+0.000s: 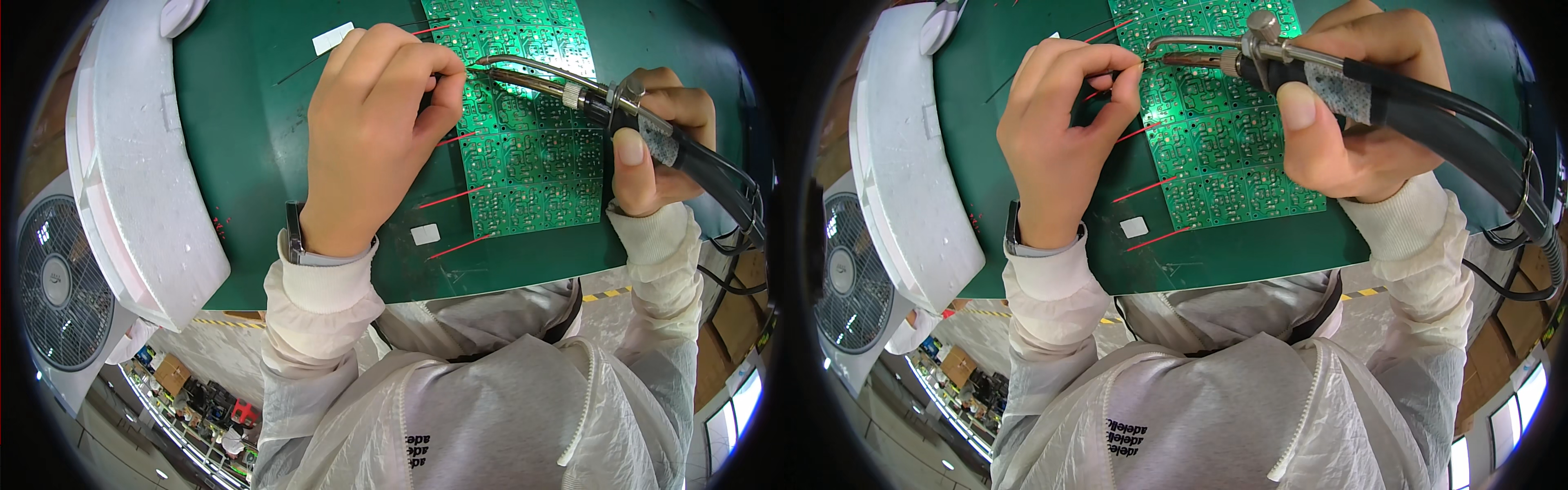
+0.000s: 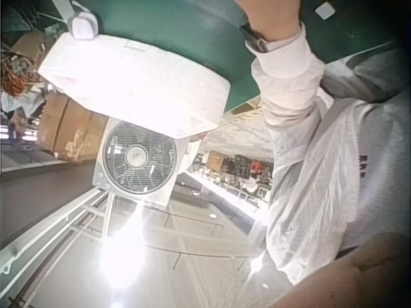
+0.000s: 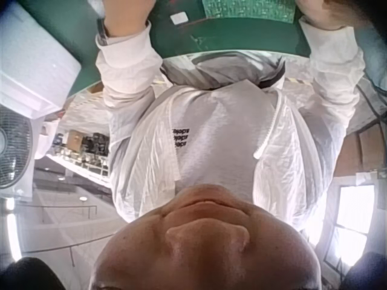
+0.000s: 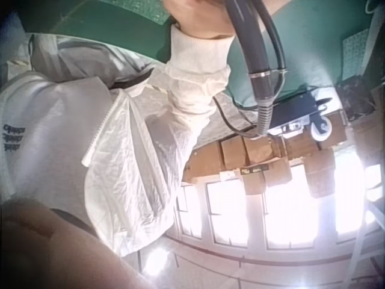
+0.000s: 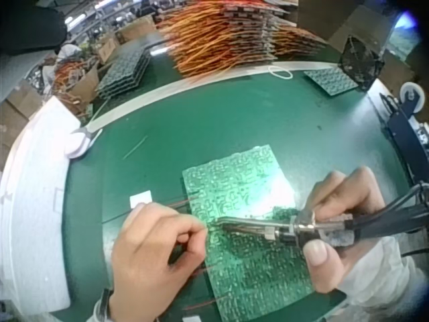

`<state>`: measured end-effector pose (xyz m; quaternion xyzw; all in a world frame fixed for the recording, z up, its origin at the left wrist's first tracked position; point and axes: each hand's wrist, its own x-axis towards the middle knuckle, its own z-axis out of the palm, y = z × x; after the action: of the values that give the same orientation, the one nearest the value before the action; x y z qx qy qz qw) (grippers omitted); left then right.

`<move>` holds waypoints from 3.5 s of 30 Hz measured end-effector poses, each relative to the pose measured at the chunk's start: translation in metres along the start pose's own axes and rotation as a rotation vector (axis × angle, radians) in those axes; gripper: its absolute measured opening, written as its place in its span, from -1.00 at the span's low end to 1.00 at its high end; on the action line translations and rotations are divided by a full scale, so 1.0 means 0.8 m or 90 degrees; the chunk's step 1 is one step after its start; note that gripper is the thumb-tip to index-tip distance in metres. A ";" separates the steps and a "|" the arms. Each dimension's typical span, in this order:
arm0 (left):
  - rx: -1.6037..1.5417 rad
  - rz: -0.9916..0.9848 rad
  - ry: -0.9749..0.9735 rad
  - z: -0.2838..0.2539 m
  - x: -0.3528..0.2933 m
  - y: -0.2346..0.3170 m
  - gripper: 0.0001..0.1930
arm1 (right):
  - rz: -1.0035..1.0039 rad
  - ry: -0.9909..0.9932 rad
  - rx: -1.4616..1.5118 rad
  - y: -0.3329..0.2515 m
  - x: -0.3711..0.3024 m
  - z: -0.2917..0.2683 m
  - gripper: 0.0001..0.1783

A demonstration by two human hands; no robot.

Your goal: The person finishes soldering a circuit board using a soldering iron and stacks it with other boards. They then place a new circuit board on the workbench, retrieve wires from a container, and solder them onto the board using the soldering iron.

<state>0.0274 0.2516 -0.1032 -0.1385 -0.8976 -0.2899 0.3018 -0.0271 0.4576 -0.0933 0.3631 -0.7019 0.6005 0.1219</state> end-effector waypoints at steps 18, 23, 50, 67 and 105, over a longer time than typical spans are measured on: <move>0.033 0.055 0.023 0.003 -0.002 -0.003 -0.76 | -0.009 -0.014 -0.014 -0.003 -0.001 -0.001 -0.61; 0.039 0.057 0.030 0.005 -0.002 -0.002 -0.76 | 0.005 0.005 -0.014 -0.002 -0.002 -0.002 -0.59; -0.169 -0.245 -0.045 -0.021 0.002 0.013 -0.90 | 0.017 0.240 0.075 0.024 0.013 -0.015 -0.74; 0.095 0.000 -0.049 0.016 -0.047 0.117 -0.69 | 0.041 0.368 -0.028 0.021 0.013 -0.017 -0.69; 0.089 -0.634 0.165 -0.455 -0.161 -0.246 -0.83 | 0.075 0.316 -0.138 0.021 0.008 -0.013 -0.73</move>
<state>0.2124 -0.1338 -0.0332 0.3627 -0.8274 -0.3522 0.2445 -0.0455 0.4653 -0.0995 0.1478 -0.7305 0.5988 0.2932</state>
